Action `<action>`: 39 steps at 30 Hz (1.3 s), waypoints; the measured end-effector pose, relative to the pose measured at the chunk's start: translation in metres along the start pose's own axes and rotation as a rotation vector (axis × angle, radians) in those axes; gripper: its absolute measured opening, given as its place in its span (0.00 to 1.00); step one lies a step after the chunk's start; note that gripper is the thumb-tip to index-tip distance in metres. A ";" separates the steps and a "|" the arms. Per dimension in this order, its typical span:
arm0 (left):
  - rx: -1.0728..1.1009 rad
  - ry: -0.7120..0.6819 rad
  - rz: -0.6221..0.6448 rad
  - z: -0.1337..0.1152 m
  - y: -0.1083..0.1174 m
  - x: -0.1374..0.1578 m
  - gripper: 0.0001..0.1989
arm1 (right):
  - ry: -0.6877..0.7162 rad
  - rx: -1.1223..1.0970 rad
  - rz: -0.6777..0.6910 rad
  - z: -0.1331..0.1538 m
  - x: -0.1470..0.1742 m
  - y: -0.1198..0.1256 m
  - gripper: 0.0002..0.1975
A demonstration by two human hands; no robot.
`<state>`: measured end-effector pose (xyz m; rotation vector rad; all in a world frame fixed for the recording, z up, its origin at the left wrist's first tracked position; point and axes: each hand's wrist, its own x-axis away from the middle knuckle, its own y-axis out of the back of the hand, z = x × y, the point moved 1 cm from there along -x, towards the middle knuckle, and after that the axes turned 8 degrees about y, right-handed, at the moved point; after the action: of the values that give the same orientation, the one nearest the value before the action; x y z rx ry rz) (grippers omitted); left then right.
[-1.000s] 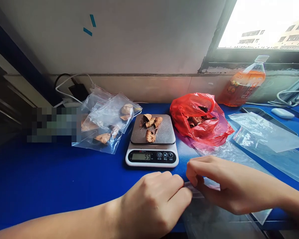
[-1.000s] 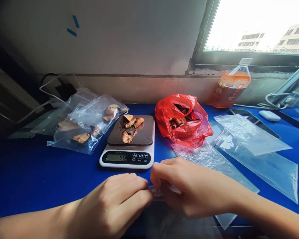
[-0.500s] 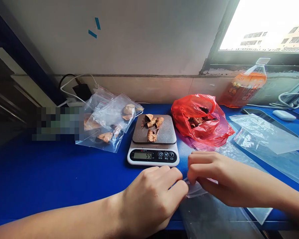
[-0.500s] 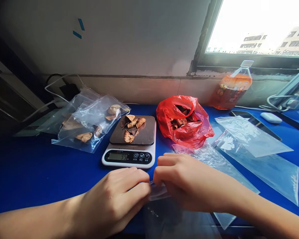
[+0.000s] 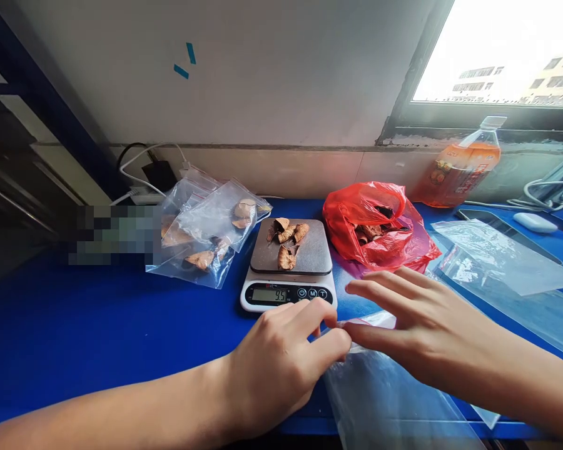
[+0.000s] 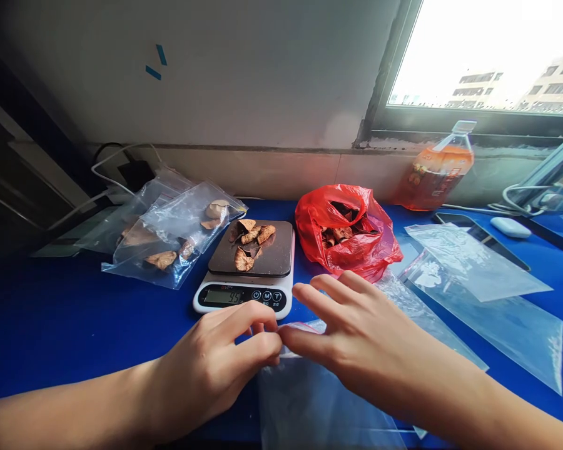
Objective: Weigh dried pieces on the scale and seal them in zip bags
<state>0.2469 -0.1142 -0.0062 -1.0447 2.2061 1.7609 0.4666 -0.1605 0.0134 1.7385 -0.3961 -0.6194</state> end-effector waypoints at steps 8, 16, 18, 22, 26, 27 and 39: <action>0.065 0.002 -0.080 -0.008 0.007 0.004 0.10 | -0.073 0.055 0.042 -0.016 0.015 0.001 0.34; -0.016 -0.115 -0.018 -0.013 0.004 0.007 0.07 | 0.019 -0.404 0.074 -0.016 -0.015 -0.012 0.22; -0.029 -0.122 0.019 -0.011 0.003 0.005 0.07 | 0.044 -0.424 0.076 -0.017 -0.022 -0.015 0.20; -0.020 -0.131 0.048 -0.008 0.004 0.003 0.07 | 0.016 -0.400 0.060 -0.020 -0.024 -0.018 0.21; -0.033 -0.161 0.038 -0.008 0.003 0.004 0.07 | 0.024 -0.430 0.006 -0.022 -0.022 -0.021 0.21; -0.034 -0.168 0.037 -0.008 0.003 0.004 0.07 | 0.030 -0.436 -0.010 -0.022 -0.022 -0.022 0.21; -0.010 -0.201 0.099 -0.005 0.002 0.003 0.04 | 0.035 -0.413 -0.023 -0.021 -0.021 -0.023 0.20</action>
<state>0.2448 -0.1201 -0.0043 -0.7351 2.1603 1.8295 0.4606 -0.1261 -0.0011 1.3583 -0.2050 -0.6365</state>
